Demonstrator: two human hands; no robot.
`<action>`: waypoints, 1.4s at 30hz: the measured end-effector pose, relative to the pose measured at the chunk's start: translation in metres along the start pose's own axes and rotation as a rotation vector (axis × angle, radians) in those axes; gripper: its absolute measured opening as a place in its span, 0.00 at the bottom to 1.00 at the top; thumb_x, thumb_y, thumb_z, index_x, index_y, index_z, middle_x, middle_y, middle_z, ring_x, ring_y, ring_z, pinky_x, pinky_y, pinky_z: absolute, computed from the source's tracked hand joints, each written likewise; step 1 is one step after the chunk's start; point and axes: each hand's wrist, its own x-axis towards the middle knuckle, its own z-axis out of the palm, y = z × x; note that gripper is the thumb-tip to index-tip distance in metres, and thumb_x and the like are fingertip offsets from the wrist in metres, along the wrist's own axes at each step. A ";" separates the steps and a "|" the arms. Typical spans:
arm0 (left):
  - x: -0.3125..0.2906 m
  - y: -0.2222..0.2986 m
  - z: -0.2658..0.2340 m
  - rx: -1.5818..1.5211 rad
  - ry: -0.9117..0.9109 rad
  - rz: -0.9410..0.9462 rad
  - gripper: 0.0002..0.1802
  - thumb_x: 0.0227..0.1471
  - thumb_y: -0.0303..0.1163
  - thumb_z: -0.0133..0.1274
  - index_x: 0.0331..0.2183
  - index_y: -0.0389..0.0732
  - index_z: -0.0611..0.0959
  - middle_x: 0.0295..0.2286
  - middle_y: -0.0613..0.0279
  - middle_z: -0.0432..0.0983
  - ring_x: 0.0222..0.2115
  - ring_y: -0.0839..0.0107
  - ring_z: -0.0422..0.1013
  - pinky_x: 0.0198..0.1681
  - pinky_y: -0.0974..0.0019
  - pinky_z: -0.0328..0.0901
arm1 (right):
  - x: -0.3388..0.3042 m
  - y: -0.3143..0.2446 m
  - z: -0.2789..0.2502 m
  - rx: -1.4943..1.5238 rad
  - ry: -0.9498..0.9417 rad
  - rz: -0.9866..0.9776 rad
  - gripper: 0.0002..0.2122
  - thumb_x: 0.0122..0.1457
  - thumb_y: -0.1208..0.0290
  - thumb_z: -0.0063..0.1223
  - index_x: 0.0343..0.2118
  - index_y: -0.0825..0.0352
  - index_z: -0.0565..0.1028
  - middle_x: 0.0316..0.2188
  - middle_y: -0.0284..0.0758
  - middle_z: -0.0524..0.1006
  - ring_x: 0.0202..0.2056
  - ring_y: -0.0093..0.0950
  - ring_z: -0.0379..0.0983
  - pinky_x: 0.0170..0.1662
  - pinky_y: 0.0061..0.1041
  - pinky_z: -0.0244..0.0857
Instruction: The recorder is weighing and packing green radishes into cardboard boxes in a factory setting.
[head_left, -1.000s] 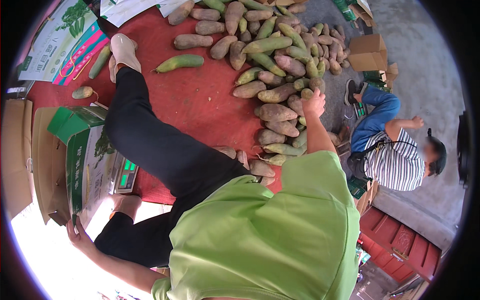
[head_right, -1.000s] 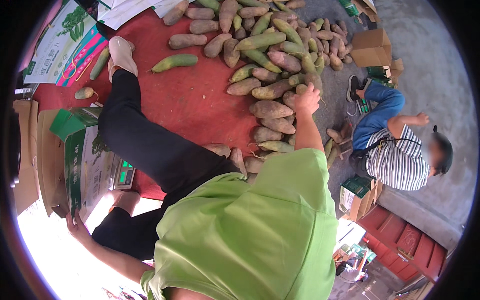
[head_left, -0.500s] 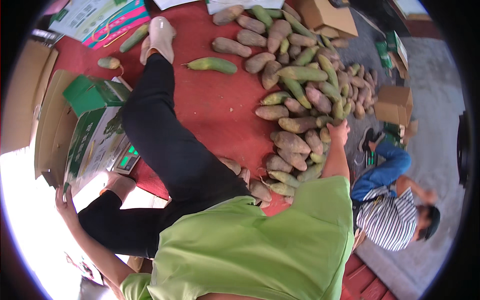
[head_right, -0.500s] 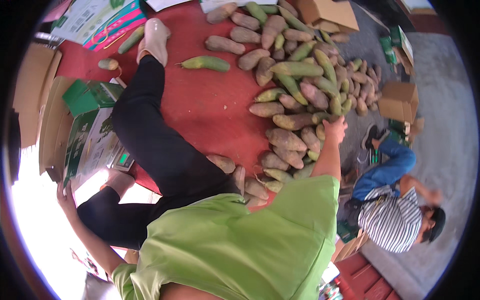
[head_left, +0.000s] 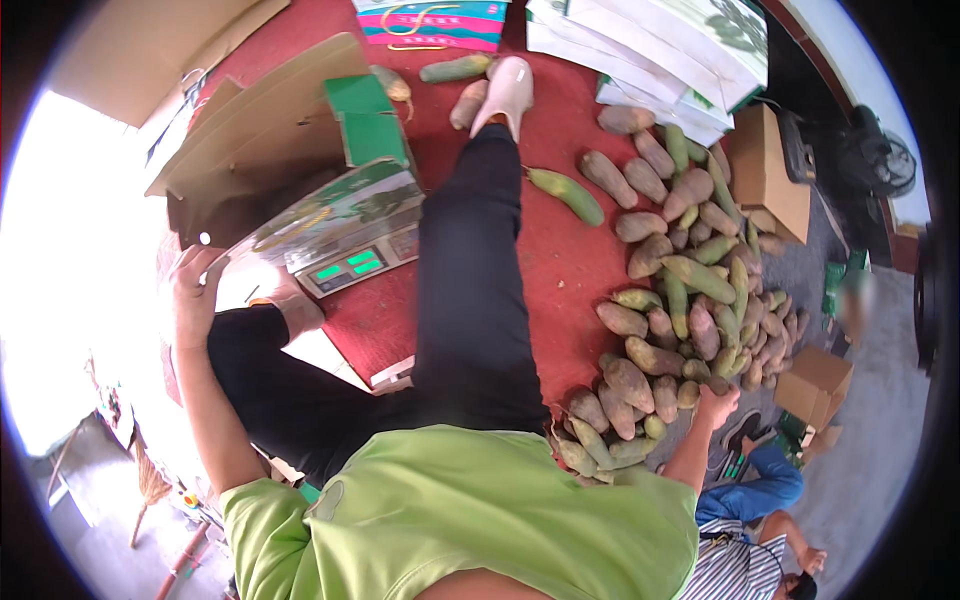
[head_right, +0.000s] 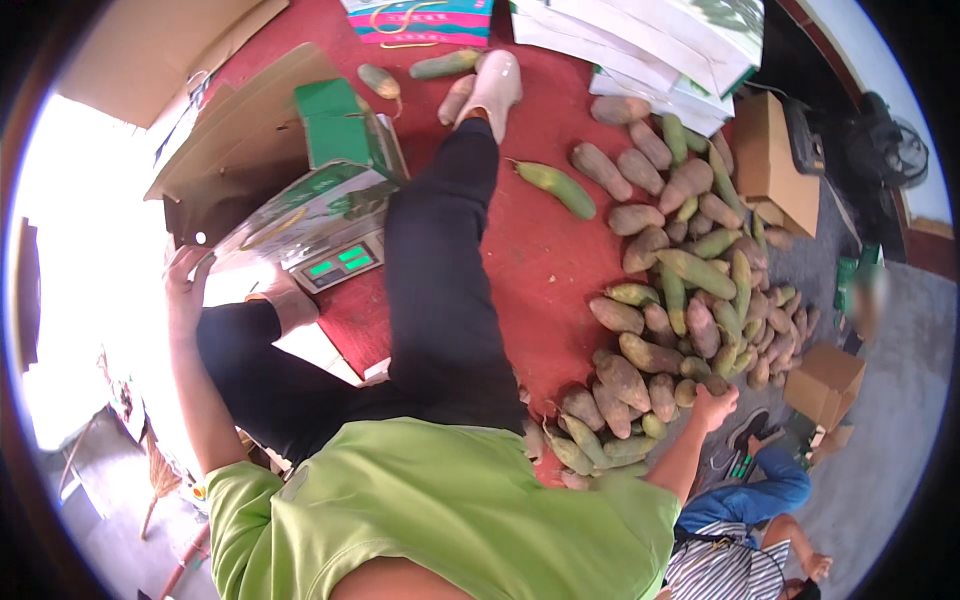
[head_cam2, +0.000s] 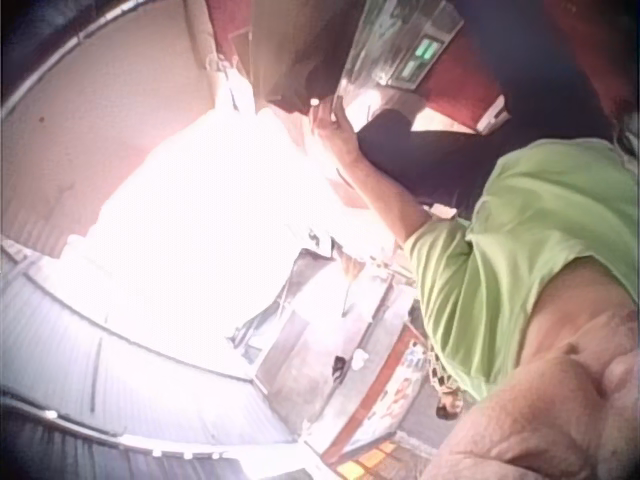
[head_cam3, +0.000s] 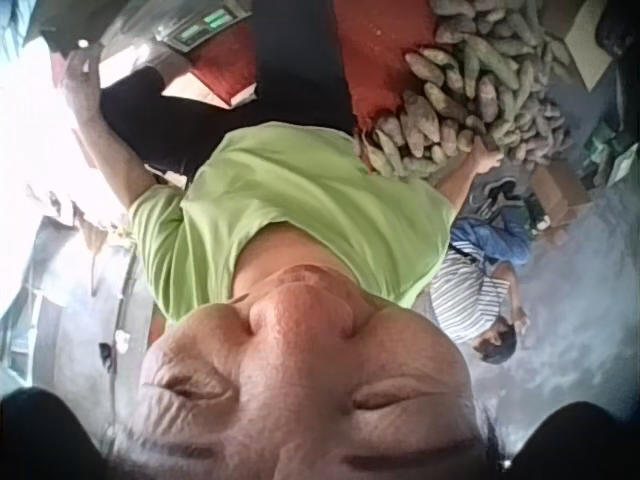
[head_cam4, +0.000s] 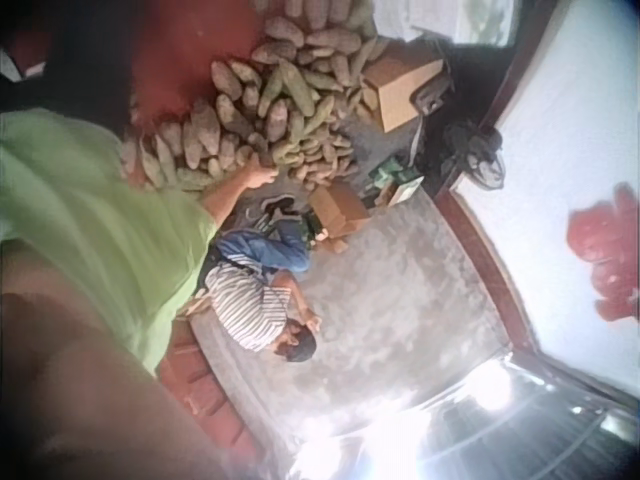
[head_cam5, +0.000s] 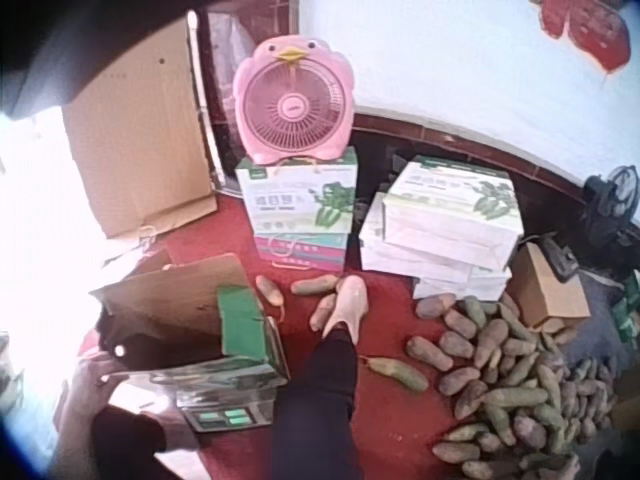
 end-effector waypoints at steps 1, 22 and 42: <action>0.002 -0.001 0.002 0.013 0.005 0.019 0.04 0.46 0.23 0.55 0.28 0.35 0.82 0.27 0.56 0.76 0.30 0.59 0.72 0.35 0.62 0.66 | -0.007 -0.004 -0.007 0.009 0.003 -0.011 0.37 0.35 0.62 0.67 0.54 0.54 0.64 0.53 0.42 0.64 0.50 0.45 0.67 0.51 0.43 0.63; -0.007 0.005 -0.018 -0.031 -0.004 0.099 0.11 0.41 0.25 0.55 0.32 0.42 0.82 0.30 0.66 0.76 0.33 0.64 0.72 0.38 0.61 0.65 | -0.252 -0.426 -0.234 1.189 -0.713 -1.314 0.39 0.36 0.70 0.70 0.55 0.67 0.63 0.51 0.37 0.67 0.54 0.29 0.62 0.57 0.31 0.57; 0.004 0.005 -0.020 -0.122 0.008 0.109 0.10 0.41 0.21 0.55 0.32 0.38 0.82 0.29 0.58 0.76 0.32 0.57 0.72 0.36 0.59 0.67 | -0.447 -0.549 -0.125 0.172 -0.683 -2.023 0.22 0.43 0.68 0.61 0.44 0.66 0.72 0.40 0.43 0.75 0.43 0.41 0.73 0.46 0.35 0.67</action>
